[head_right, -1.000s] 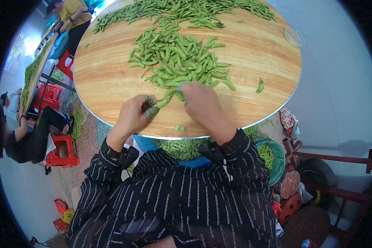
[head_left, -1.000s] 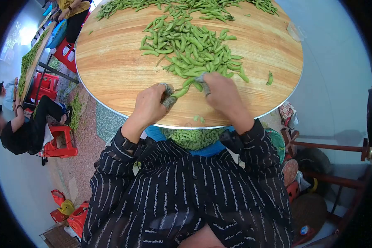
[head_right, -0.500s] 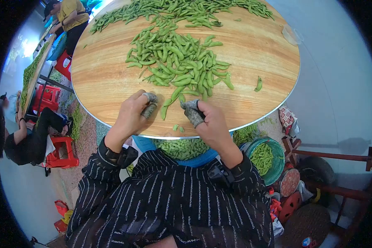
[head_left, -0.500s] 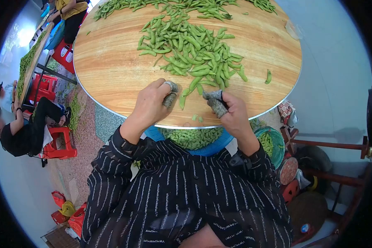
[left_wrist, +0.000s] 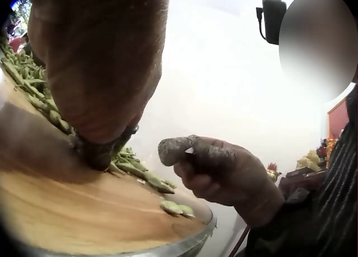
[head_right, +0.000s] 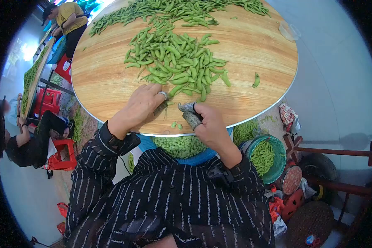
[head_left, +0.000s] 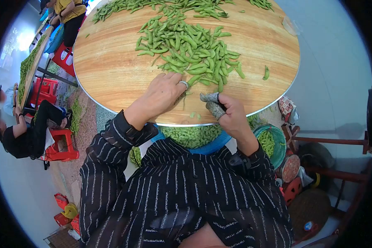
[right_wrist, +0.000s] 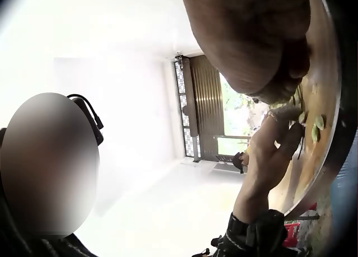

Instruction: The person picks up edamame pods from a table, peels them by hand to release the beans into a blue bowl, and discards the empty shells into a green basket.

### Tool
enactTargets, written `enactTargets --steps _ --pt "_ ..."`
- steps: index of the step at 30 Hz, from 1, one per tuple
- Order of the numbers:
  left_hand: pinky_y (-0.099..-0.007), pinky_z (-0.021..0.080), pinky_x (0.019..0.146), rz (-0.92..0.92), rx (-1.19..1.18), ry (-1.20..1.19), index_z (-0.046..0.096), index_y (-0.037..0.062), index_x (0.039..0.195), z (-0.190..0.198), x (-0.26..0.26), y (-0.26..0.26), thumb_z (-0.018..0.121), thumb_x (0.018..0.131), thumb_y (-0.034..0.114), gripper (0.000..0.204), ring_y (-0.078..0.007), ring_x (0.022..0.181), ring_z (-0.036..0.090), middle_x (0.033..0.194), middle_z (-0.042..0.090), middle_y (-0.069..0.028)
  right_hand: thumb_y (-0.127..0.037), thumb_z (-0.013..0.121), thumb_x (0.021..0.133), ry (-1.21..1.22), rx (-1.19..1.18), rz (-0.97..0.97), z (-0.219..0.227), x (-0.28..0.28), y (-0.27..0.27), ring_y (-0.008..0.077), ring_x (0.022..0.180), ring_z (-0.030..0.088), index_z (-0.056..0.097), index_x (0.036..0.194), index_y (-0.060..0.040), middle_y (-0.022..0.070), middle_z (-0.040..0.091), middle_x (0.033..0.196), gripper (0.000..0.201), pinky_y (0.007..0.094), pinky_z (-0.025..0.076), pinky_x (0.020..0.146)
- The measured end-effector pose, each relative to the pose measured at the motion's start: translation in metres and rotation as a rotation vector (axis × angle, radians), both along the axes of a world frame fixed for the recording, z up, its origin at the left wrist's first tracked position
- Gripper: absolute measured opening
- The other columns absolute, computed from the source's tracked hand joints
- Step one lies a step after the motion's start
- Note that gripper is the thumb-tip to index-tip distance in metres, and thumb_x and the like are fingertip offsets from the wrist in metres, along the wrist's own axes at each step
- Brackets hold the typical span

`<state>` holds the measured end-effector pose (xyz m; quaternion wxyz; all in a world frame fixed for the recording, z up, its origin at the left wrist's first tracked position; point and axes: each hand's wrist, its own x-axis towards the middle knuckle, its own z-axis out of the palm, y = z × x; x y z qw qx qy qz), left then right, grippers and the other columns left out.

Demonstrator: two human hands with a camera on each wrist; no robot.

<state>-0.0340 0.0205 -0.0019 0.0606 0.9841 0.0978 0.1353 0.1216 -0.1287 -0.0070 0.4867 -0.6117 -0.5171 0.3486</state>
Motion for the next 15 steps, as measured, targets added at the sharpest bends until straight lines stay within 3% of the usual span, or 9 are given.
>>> enactTargets --steps 2,3,4,5,6,8,11,13,15 --pt "-0.0372 0.041 0.068 0.001 0.021 -0.086 0.054 0.0037 0.077 0.001 0.001 -0.003 0.058 0.068 0.009 0.012 -0.0291 0.080 0.050 0.083 0.050 -0.0123 -0.001 0.050 0.079 0.120 0.014 -0.041 0.001 -0.001 -0.005 0.0129 0.071 0.052 0.056 0.101 0.0013 0.0042 0.057 0.079 0.023 0.0243 0.042 0.064" --pt "-0.0377 0.041 0.067 0.041 -0.145 -0.151 0.052 0.0026 0.078 0.008 -0.001 -0.008 0.058 0.066 0.005 0.014 -0.0308 0.080 0.050 0.086 0.049 -0.0133 -0.001 0.050 0.079 0.121 0.018 -0.048 0.003 -0.001 -0.005 0.0129 0.071 0.052 0.056 0.101 0.0013 0.0042 0.057 0.079 0.023 0.0243 0.042 0.064" --pt "-0.0382 0.041 0.065 0.082 -0.314 -0.211 0.051 0.0015 0.079 0.013 -0.003 -0.013 0.059 0.064 0.001 0.017 -0.0325 0.079 0.049 0.088 0.049 -0.0143 -0.001 0.050 0.080 0.277 -0.003 -0.042 0.006 -0.003 -0.006 0.0105 0.069 0.051 0.055 0.104 0.0003 0.0029 0.057 0.081 0.025 0.0220 0.042 0.061" --pt "-0.0382 0.041 0.065 0.078 -0.316 -0.209 0.051 0.0015 0.079 0.016 -0.002 -0.018 0.059 0.064 0.001 0.017 -0.0325 0.079 0.049 0.088 0.049 -0.0143 -0.001 0.050 0.081 0.432 -0.024 -0.033 0.007 -0.004 -0.006 0.0082 0.068 0.051 0.054 0.107 -0.0007 0.0016 0.057 0.083 0.027 0.0197 0.041 0.059" --pt "-0.0379 0.041 0.066 0.048 -0.304 -0.300 0.051 0.0011 0.081 0.017 0.001 -0.024 0.059 0.064 0.001 0.018 -0.0333 0.079 0.049 0.088 0.050 -0.0152 -0.001 0.050 0.081 0.433 -0.025 -0.036 0.006 -0.005 -0.004 0.0082 0.068 0.051 0.054 0.107 -0.0007 0.0016 0.057 0.083 0.027 0.0197 0.041 0.059" --pt "-0.0376 0.041 0.067 0.022 -0.289 -0.391 0.051 0.0007 0.082 0.018 0.001 -0.034 0.059 0.065 0.001 0.019 -0.0340 0.080 0.050 0.087 0.051 -0.0162 -0.002 0.054 0.080 0.848 -0.039 0.100 0.003 -0.007 0.004 0.0040 0.061 0.048 0.054 0.107 -0.0028 0.0001 0.056 0.079 0.027 0.0168 0.038 0.052" --pt "-0.0368 0.042 0.065 0.148 -0.411 -0.192 0.050 -0.0001 0.082 0.020 -0.004 -0.043 0.063 0.070 0.010 0.020 -0.0323 0.080 0.052 0.084 0.052 -0.0188 -0.003 0.057 0.079 0.713 -0.004 0.014 0.005 -0.011 0.007 0.0016 0.056 0.045 0.056 0.101 -0.0032 -0.0015 0.056 0.074 0.023 0.0157 0.036 0.047" --pt "-0.0334 0.042 0.066 0.232 -0.945 -0.199 0.050 -0.0015 0.089 0.021 -0.006 -0.046 0.057 0.077 0.011 0.018 -0.0317 0.076 0.053 0.081 0.055 -0.0179 -0.003 0.058 0.079 0.697 -0.004 0.023 0.004 -0.010 0.007 0.0019 0.056 0.046 0.056 0.100 -0.0027 -0.0021 0.056 0.073 0.021 0.0158 0.036 0.047" --pt "-0.0318 0.042 0.064 0.121 -0.952 -0.205 0.050 -0.0029 0.091 0.020 -0.006 -0.045 0.053 0.081 0.010 0.017 -0.0285 0.072 0.053 0.077 0.055 -0.0161 -0.004 0.058 0.079 0.677 -0.004 0.028 0.004 -0.007 0.006 0.0021 0.056 0.046 0.056 0.098 -0.0022 -0.0027 0.056 0.071 0.020 0.0158 0.036 0.047"
